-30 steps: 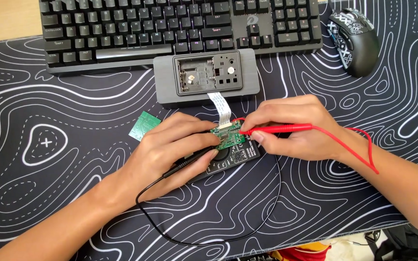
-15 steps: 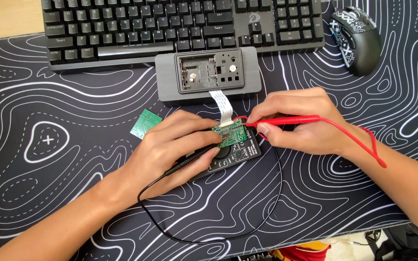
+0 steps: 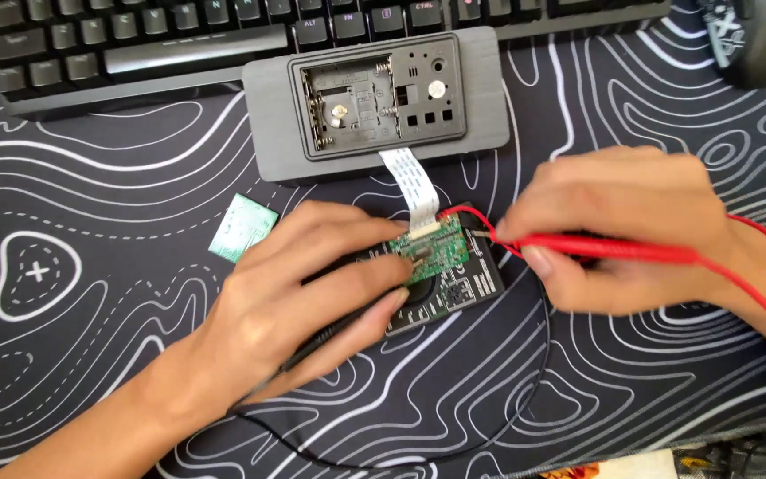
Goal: Testing and troubleshooting a circuit board using multimeter probes at a repair bench.
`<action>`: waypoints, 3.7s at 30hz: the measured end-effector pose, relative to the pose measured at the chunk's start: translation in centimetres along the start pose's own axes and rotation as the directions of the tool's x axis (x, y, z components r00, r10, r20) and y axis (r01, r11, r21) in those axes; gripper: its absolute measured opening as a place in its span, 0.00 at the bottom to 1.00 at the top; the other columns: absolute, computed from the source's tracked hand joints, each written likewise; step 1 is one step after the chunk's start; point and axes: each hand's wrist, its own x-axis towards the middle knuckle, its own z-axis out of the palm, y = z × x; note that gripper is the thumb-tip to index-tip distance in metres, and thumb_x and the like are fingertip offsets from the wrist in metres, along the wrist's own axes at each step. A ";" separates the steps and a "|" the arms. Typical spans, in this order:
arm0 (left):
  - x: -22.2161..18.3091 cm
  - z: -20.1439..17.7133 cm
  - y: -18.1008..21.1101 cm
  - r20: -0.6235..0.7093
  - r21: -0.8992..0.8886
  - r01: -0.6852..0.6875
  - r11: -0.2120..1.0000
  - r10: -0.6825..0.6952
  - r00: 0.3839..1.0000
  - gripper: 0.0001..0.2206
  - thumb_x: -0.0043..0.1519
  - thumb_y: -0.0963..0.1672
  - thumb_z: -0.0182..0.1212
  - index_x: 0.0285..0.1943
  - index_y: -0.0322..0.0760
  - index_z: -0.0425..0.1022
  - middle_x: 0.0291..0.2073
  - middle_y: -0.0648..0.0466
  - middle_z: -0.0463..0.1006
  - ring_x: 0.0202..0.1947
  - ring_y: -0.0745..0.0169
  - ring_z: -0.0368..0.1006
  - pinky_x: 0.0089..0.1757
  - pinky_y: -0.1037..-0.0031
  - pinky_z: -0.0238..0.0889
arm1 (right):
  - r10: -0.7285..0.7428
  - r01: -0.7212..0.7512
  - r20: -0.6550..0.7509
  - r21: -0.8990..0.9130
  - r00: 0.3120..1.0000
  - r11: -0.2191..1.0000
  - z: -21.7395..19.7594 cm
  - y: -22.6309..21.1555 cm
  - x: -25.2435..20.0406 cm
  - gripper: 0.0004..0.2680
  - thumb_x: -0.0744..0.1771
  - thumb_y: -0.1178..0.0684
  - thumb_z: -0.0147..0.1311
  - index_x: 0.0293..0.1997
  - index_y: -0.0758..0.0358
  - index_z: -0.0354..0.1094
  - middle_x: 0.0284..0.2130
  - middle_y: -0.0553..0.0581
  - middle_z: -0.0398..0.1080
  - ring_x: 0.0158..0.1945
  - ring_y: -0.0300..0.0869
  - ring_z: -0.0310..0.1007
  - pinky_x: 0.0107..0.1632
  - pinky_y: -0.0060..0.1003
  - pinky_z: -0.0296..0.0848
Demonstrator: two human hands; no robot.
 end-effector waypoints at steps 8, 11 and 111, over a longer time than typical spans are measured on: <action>0.3 0.4 0.3 0.009 0.076 0.078 0.994 -0.079 0.997 0.06 0.73 0.40 0.69 0.50 0.26 0.83 0.53 0.33 0.85 0.49 0.31 0.83 0.48 0.57 0.84 | -0.129 0.137 0.134 -0.053 0.983 0.989 0.3 0.2 0.0 0.03 0.70 0.57 0.57 0.43 0.63 0.74 0.34 0.56 0.74 0.27 0.46 0.68 0.33 0.38 0.73; 0.6 1.2 1.5 -0.041 0.069 0.260 0.963 -0.257 0.965 0.04 0.69 0.40 0.76 0.48 0.33 0.85 0.50 0.41 0.88 0.46 0.43 0.86 0.46 0.64 0.85 | 0.024 -0.015 0.095 -0.093 0.995 0.996 1.6 -2.2 0.6 0.04 0.70 0.58 0.65 0.41 0.66 0.74 0.33 0.58 0.76 0.26 0.48 0.68 0.32 0.41 0.71; -0.5 1.3 -0.2 -0.090 0.003 0.013 1.000 -0.013 0.996 0.07 0.74 0.39 0.67 0.56 0.24 0.83 0.55 0.35 0.84 0.51 0.35 0.80 0.54 0.54 0.78 | 0.550 -0.536 0.088 0.396 0.831 0.746 0.9 1.0 -0.1 0.05 0.73 0.58 0.59 0.51 0.68 0.79 0.34 0.56 0.81 0.36 0.36 0.82 0.41 0.27 0.86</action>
